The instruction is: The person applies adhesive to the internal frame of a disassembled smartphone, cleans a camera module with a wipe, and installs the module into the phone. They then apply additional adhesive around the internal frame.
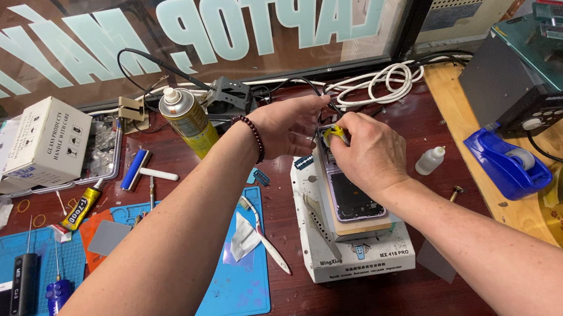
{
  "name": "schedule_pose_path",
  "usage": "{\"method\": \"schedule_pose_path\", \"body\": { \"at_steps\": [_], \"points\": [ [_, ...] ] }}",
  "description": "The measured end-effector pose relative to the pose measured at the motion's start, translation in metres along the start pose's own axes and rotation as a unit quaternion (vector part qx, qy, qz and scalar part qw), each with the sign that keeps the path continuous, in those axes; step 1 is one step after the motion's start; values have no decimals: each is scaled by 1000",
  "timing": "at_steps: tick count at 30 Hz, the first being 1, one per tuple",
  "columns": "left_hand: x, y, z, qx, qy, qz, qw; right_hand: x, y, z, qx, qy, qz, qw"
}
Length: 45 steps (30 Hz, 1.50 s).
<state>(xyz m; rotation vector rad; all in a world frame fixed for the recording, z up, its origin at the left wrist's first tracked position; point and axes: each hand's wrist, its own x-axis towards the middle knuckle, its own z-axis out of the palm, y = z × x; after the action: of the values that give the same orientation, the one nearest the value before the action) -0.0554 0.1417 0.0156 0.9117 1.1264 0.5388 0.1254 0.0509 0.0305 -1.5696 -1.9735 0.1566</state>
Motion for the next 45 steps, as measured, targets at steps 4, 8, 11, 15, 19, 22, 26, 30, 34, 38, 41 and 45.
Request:
{"method": "schedule_pose_path", "body": {
  "at_steps": [4, 8, 11, 15, 19, 22, 26, 30, 34, 38, 41, 45],
  "points": [
    [2, -3, -1, -16, -7, 3, 1000, -6, 0, -4, 11, -12, -4, 1000],
    [3, -6, -1, -29, -19, 11, 999, -9, -1, -9, 7, -22, 8, 1000],
    [2, -6, -1, -33, -24, 15, 999, -11, -3, -12, 9, -30, 15, 999],
    [-1, -6, 2, -34, -20, 10, 999, -13, -6, -17, 8, -47, 28, 998],
    [-6, -4, 6, -5, -12, 9, 1000, -15, -9, -23, 0, -75, 53, 996],
    [-10, -4, 8, 20, -10, 17, 1000, -17, -11, -28, 9, -95, 67, 993],
    [-10, -5, 9, 9, -33, 20, 999, -17, -15, -34, 11, -108, 72, 992],
    [-7, -6, 11, 3, -15, 6, 1000, -15, -15, -40, 4, -132, 93, 987],
    [-9, -7, 13, 11, -18, 9, 1000, -14, -9, -40, 3, -151, 98, 984],
    [-15, -10, 16, 12, -20, 48, 999, -2, 8, -38, -13, -172, 72, 982],
    [-19, -17, 24, 32, 74, 67, 994, 19, 35, -43, 10, -189, 61, 980],
    [-26, -33, 36, 50, 77, 135, 987, 44, 71, -44, 97, -151, 98, 979]
  ]
}}
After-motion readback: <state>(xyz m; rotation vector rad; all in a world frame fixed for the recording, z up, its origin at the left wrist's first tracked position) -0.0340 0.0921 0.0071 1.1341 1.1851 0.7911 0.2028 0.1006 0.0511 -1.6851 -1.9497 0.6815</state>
